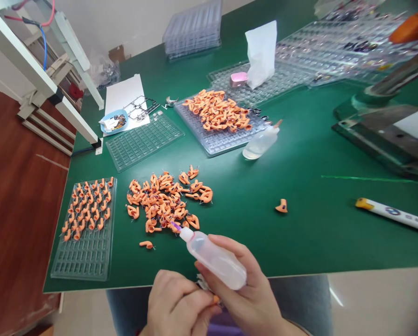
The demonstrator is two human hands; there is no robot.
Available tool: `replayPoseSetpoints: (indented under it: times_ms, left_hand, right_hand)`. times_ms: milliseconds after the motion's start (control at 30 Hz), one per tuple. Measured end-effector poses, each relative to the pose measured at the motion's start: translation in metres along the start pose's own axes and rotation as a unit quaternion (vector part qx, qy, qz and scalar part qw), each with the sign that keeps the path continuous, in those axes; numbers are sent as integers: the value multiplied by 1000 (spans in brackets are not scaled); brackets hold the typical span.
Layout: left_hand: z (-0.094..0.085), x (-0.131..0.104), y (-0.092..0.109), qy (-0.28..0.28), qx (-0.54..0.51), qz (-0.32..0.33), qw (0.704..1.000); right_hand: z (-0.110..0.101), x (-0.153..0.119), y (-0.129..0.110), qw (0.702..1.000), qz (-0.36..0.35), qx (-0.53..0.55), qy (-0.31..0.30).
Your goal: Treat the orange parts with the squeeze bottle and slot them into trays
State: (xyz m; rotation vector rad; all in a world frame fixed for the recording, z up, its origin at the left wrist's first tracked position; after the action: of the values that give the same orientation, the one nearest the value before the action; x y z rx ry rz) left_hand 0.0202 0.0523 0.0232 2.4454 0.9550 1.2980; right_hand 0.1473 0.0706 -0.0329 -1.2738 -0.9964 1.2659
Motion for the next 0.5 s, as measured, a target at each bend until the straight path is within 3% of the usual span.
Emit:
replayPoseSetpoints:
  times_ms: [233,500]
  left_hand:
    - [2,3,3,16,-11,13,1000]
    - [2,0,1,44,-27,-16,999]
  right_hand:
    - [-5,-5,-6,996,-67,-20,59]
    - [-6,6,-7,997,-23,51,61]
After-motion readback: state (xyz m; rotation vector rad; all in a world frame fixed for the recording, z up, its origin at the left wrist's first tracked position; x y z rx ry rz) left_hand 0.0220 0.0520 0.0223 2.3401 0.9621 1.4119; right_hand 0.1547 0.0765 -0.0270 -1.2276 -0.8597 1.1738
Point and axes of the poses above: each hand's wrist, its own x-axis towards the middle knuckle, its own z-axis out of the palm, y = z × x, the point moved 6 cm from there along x, towards the middle knuckle, and after that the axes turned 13 degrees about z, right-handed, at the moved point
